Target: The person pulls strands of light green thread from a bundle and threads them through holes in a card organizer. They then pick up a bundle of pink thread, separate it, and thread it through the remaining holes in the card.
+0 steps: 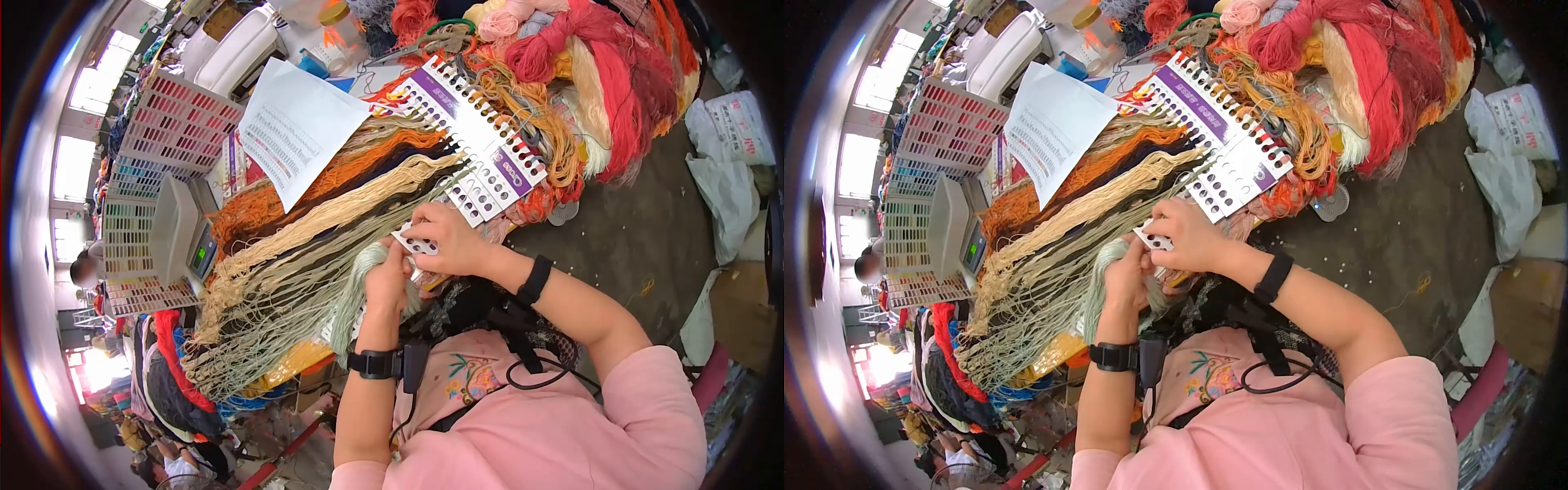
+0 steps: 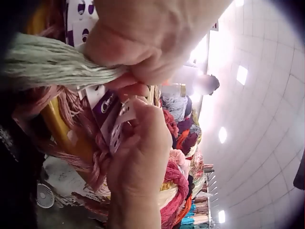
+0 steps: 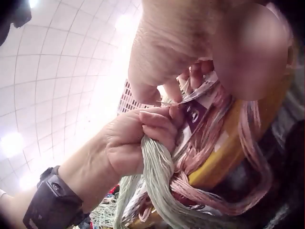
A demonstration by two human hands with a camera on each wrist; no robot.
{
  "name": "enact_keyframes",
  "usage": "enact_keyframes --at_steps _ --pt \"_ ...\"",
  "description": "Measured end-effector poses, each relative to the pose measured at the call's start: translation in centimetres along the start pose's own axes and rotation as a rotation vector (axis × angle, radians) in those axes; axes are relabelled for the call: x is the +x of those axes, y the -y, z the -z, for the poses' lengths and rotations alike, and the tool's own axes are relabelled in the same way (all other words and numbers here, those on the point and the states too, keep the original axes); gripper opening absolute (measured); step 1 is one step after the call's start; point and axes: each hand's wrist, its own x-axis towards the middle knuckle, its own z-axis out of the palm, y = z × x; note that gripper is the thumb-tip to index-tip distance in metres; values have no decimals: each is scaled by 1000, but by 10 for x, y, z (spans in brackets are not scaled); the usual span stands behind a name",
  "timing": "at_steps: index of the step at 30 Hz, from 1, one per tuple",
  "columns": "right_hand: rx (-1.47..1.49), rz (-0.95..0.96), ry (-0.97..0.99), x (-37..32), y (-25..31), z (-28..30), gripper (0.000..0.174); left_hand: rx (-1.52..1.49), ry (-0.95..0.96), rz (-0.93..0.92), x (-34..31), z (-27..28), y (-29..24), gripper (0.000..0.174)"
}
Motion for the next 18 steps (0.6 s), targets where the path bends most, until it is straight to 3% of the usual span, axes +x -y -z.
enact_keyframes --at_steps 2,4,5,7,10,12,14,16,17,18 --pt "16 -31 -22 -1 -3 -1 21 -128 36 -55 -2 14 -7 11" --pt "17 -65 -7 -2 -4 -3 20 -596 89 174 -10 22 -31 15" --pt "-27 -30 5 -1 -4 -2 15 -665 195 195 -11 25 -33 15" --pt "163 -43 -17 -1 -11 -8 12 -807 414 222 -10 27 -38 16" --pt "504 -205 -52 1 -11 -3 10 -294 490 220 -3 11 -28 19" --pt "641 -370 -63 -1 -8 5 11 167 365 143 -3 7 -19 19" --pt "382 -231 -16 -1 -7 7 24 456 278 17 -11 14 -18 19" --pt "13 -23 4 -3 -5 4 37 343 -6 -4 -48 31 -67 13" --pt "-11 -47 81 -5 -4 3 51 144 77 -30 -49 79 -86 10" --pt "-31 -50 64 -6 -4 2 50 5 -220 -229 -63 98 -105 7"
